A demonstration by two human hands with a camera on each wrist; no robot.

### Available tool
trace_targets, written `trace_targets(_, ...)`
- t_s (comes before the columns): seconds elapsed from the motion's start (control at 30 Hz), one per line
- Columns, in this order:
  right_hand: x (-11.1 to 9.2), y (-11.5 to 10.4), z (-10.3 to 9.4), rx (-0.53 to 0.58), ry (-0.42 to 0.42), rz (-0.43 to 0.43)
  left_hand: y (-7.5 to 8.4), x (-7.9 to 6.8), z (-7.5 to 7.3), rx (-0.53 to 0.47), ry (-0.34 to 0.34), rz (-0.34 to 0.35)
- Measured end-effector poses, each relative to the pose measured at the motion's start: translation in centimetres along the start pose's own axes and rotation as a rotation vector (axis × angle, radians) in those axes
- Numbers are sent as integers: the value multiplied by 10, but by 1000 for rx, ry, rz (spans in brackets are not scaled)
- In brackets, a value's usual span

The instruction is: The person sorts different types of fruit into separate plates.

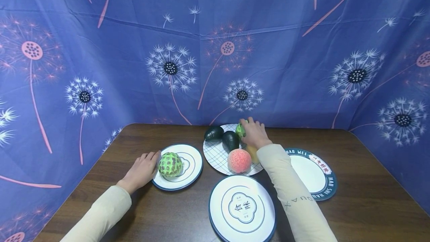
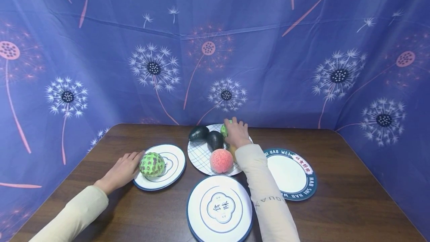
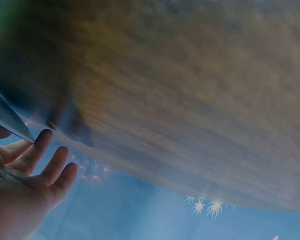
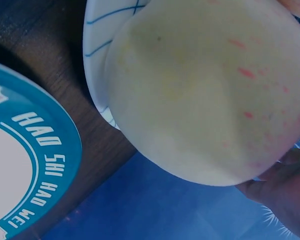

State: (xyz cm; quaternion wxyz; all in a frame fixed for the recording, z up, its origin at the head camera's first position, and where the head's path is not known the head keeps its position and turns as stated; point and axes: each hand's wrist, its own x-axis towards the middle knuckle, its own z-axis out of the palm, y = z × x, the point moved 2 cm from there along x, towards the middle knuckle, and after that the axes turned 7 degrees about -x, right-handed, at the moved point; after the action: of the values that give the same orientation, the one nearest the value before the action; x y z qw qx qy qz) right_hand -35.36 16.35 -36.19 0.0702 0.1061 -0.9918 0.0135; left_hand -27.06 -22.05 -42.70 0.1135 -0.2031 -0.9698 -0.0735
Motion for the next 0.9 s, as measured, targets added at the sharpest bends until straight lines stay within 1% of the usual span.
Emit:
trace_targets(0.43, 1, -1, -11, -6, 78, -25, 0, -1, 0, 2, -4, 2)
trace_targets(0.9, -1, 1, -22, -7, 110, -32, 2, -2, 0, 2, 16, 14)
